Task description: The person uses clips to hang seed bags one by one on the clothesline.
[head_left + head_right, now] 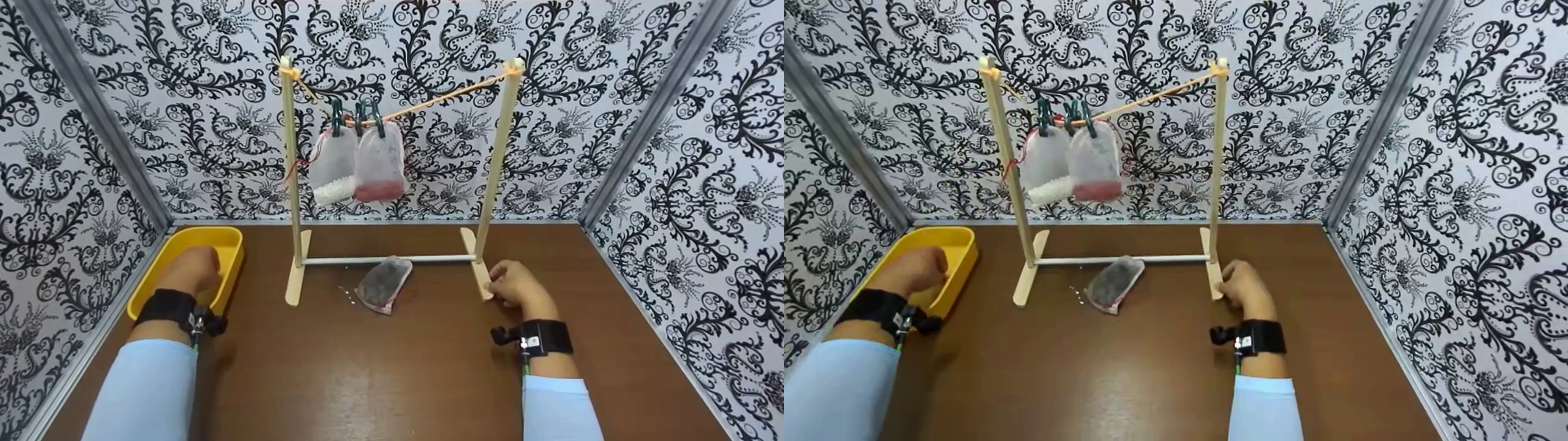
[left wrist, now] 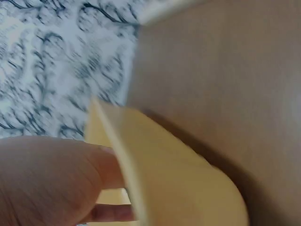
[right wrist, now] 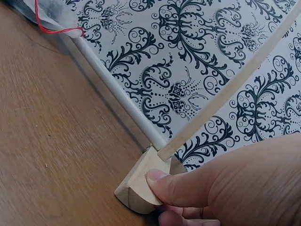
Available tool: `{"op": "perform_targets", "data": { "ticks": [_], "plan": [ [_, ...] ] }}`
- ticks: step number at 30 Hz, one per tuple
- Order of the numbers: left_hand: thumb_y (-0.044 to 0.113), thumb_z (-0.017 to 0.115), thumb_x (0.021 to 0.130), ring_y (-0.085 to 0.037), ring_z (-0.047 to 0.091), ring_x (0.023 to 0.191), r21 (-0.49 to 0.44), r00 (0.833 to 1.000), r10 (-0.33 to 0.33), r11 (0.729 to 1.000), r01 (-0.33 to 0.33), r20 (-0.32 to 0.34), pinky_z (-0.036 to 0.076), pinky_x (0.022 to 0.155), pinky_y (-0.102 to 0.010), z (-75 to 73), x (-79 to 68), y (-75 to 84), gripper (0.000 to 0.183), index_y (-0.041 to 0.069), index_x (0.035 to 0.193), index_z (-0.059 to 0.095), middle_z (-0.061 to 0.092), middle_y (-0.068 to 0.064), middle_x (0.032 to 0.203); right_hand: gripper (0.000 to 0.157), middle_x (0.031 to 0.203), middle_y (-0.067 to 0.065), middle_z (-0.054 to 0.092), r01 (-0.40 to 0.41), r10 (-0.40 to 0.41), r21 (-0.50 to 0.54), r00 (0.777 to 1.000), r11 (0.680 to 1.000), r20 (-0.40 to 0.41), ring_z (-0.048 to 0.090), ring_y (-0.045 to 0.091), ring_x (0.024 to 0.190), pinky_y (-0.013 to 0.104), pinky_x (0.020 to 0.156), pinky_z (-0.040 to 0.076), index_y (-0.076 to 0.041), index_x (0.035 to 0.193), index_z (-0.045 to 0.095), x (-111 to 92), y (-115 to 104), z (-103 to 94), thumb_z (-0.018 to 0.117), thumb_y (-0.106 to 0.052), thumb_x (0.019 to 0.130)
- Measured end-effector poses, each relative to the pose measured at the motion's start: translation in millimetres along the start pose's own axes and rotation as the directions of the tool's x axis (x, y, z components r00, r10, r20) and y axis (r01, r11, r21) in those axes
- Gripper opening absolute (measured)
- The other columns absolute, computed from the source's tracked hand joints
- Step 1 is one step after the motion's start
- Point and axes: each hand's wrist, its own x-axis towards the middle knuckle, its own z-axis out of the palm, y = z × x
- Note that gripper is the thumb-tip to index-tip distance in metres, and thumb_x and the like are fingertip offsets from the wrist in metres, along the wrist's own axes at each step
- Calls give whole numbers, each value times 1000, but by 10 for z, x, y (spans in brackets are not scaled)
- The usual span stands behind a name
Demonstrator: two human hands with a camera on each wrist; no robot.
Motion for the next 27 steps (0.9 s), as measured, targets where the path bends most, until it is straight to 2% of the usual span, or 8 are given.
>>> {"op": "perform_targets", "data": {
  "ticks": [3,5,9,11,13,18,24,27],
  "plan": [
    [13,75,100,-38,67,92,-105,991,-9,994,-4,-131,60,77,-49,-31,13,114,17,2,108,65,70,-22,107,27,85,6,67,6,-6,1,1000,1000,12,63,17,71,27,59,56,4,124,63,-2,-6,1,76,-9,104],
    [17,76,100,-42,68,97,-147,969,-28,989,-9,-244,61,79,-54,-59,-38,257,24,2,114,64,71,-25,115,27,82,5,67,4,-5,9,1000,1000,23,62,16,69,26,59,56,4,124,62,0,-13,3,75,-9,105],
    [19,81,101,-50,70,115,-203,881,-10,974,-98,-473,60,97,-67,-94,-203,675,34,1,125,65,71,-28,131,26,81,5,67,6,-6,18,1000,1000,28,61,15,67,25,57,55,5,124,62,8,-15,11,75,-8,105],
    [18,84,100,-52,69,121,-213,842,35,961,-176,-538,58,107,-69,-82,-258,918,37,1,129,68,70,-28,135,27,81,4,66,15,-15,20,1000,1000,26,60,15,67,25,56,54,5,123,62,12,-2,0,76,-7,104],
    [16,86,99,-50,70,123,-240,827,82,937,-255,-556,58,110,-68,-23,-281,1163,38,2,130,69,71,-26,135,27,80,4,65,22,-22,18,1000,1000,20,59,14,65,25,55,54,5,122,62,13,8,-19,76,-7,103],
    [11,90,95,-41,75,117,-345,815,163,846,-405,-556,63,107,-60,295,-194,1719,38,4,129,74,77,-18,127,28,80,4,64,24,-24,4,1000,1000,11,59,15,65,26,56,55,4,121,62,16,14,-57,78,-8,102],
    [5,93,90,-35,77,110,-388,775,273,742,-547,-571,65,105,-54,690,-65,2212,36,3,123,77,79,-15,121,29,83,5,66,17,-17,-18,1000,1000,4,62,16,69,27,58,57,4,122,63,1,12,-48,78,-10,102],
    [4,94,88,-33,77,113,-371,762,308,731,-573,-570,64,108,-52,778,-78,2365,36,6,121,79,80,-12,121,29,84,5,66,9,-9,-18,1000,1000,11,62,17,70,28,59,57,3,122,63,6,-1,-46,78,-11,102]
  ]
}}
